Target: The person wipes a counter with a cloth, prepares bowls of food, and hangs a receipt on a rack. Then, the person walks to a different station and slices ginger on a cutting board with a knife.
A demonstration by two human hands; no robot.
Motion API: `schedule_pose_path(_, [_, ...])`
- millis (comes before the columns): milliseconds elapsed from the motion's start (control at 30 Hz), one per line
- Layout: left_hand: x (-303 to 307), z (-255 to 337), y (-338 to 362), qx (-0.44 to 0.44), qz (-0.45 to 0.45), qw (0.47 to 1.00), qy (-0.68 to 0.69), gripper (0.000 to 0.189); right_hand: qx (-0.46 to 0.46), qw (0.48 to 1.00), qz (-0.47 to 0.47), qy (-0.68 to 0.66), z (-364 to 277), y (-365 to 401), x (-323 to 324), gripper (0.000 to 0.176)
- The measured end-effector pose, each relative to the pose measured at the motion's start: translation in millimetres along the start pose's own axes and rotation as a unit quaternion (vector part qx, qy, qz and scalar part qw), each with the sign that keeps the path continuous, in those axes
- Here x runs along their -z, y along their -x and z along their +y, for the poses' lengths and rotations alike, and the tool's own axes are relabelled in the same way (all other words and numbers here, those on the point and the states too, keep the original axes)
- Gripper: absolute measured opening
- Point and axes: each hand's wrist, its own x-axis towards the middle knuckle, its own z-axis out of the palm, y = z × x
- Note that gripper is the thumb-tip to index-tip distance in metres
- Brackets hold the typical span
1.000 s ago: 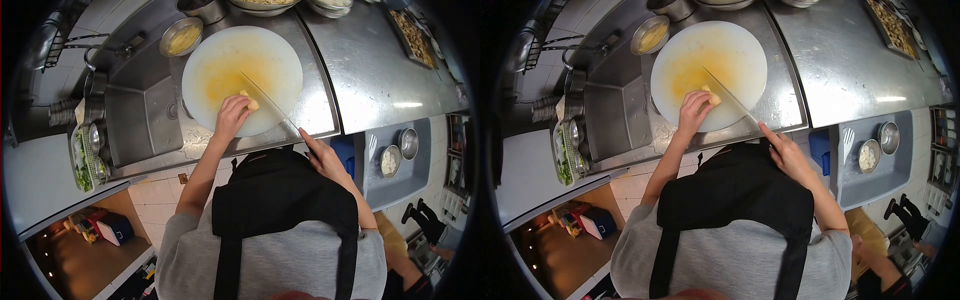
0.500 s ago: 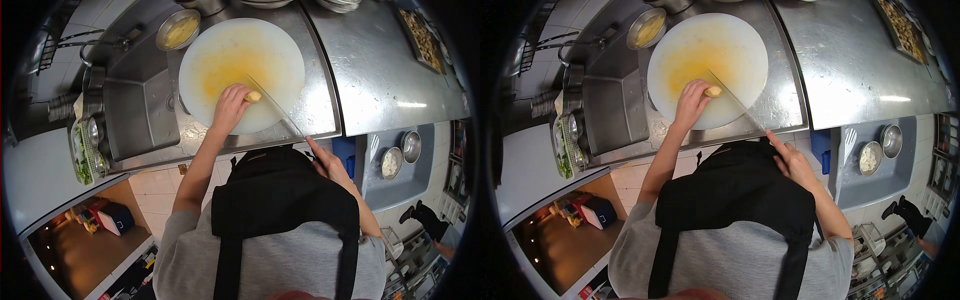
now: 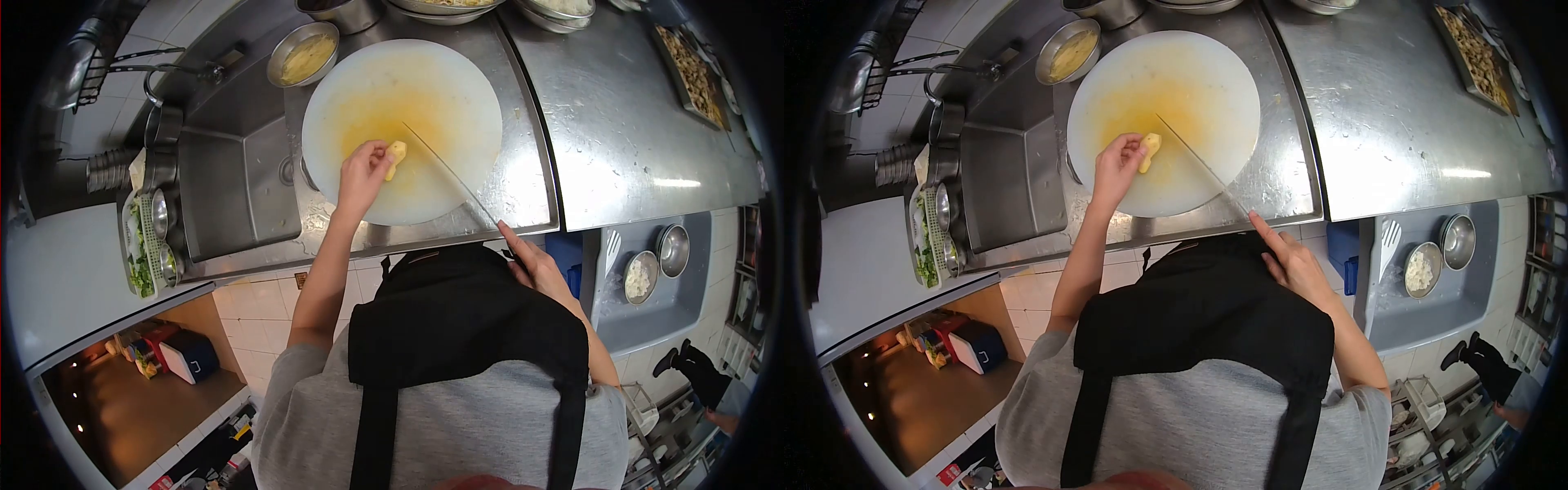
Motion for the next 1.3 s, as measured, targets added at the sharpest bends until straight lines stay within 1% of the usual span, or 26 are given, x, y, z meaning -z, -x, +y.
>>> schedule_pose_path(67, [-2.5,6.3,2.2,0.018,-0.010,1.000,0.005,0.024,0.005,1.000,0.004,-0.004,-0.7,-0.2,-1.1,0.072])
schedule_pose_path(133, [-4.0,7.4,2.1,-0.076,-0.026,0.997,-0.006,0.027,0.008,1.000,0.008,-0.004,-2.0,0.1,-0.9,0.072])
schedule_pose_path(167, [-3.5,6.8,0.8,-0.075,-0.026,0.997,-0.005,0.027,0.009,1.000,0.013,-0.004,-2.7,0.7,-0.3,0.072])
schedule_pose_path(233, [-1.4,5.0,-3.8,-0.221,-0.009,0.973,-0.070,0.024,0.005,1.000,0.006,0.002,-6.2,2.8,3.3,0.072])
schedule_pose_path(300, [0.3,5.8,-0.6,-0.223,0.002,0.973,-0.067,0.024,0.003,1.000,0.002,0.005,-9.4,3.8,6.8,0.072])
schedule_pose_path(367, [-2.6,5.4,5.5,-0.225,0.008,0.972,-0.065,0.024,-0.023,0.999,-0.021,0.014,-11.7,5.7,8.7,0.077])
schedule_pose_path(433, [-11.1,3.9,10.9,-0.187,0.037,0.982,0.002,0.024,-0.032,0.999,-0.031,0.018,-14.8,4.6,10.9,0.079])
schedule_pose_path(467, [-13.3,2.7,10.4,-0.187,0.032,0.982,0.002,0.024,-0.040,0.998,-0.043,0.025,-15.8,4.6,11.4,0.081])
schedule_pose_path(533, [-17.3,2.2,9.7,-0.193,0.056,0.980,-0.001,0.024,-0.041,0.998,-0.047,0.025,-16.1,6.2,10.7,0.082])
schedule_pose_path(600, [-17.3,3.2,8.6,-0.193,0.052,0.980,-0.007,0.024,-0.041,0.998,-0.051,0.025,-17.9,7.2,12.0,0.083])
schedule_pose_path(667, [-17.6,5.2,9.0,-0.193,0.047,0.980,-0.015,0.024,-0.057,0.993,-0.086,0.060,-22.0,10.1,13.5,0.082])
schedule_pose_path(733, [-19.4,6.5,11.5,-0.175,0.058,0.983,-0.025,0.024,-0.066,0.990,-0.100,0.070,-23.2,13.0,11.7,0.079])
schedule_pose_path(867, [-23.4,3.0,14.2,-0.172,0.069,0.982,-0.025,0.026,-0.068,0.984,-0.131,0.101,-23.9,18.7,7.7,0.074])
schedule_pose_path(1000, [-24.1,1.8,14.7,-0.168,0.070,0.983,-0.035,0.029,-0.089,0.982,-0.137,0.099,-24.6,18.5,8.3,0.073])
schedule_pose_path(1300, [-25.7,3.1,13.5,-0.169,0.072,0.982,-0.036,0.032,-0.079,0.982,-0.136,0.103,-16.0,16.2,4.9,0.071])
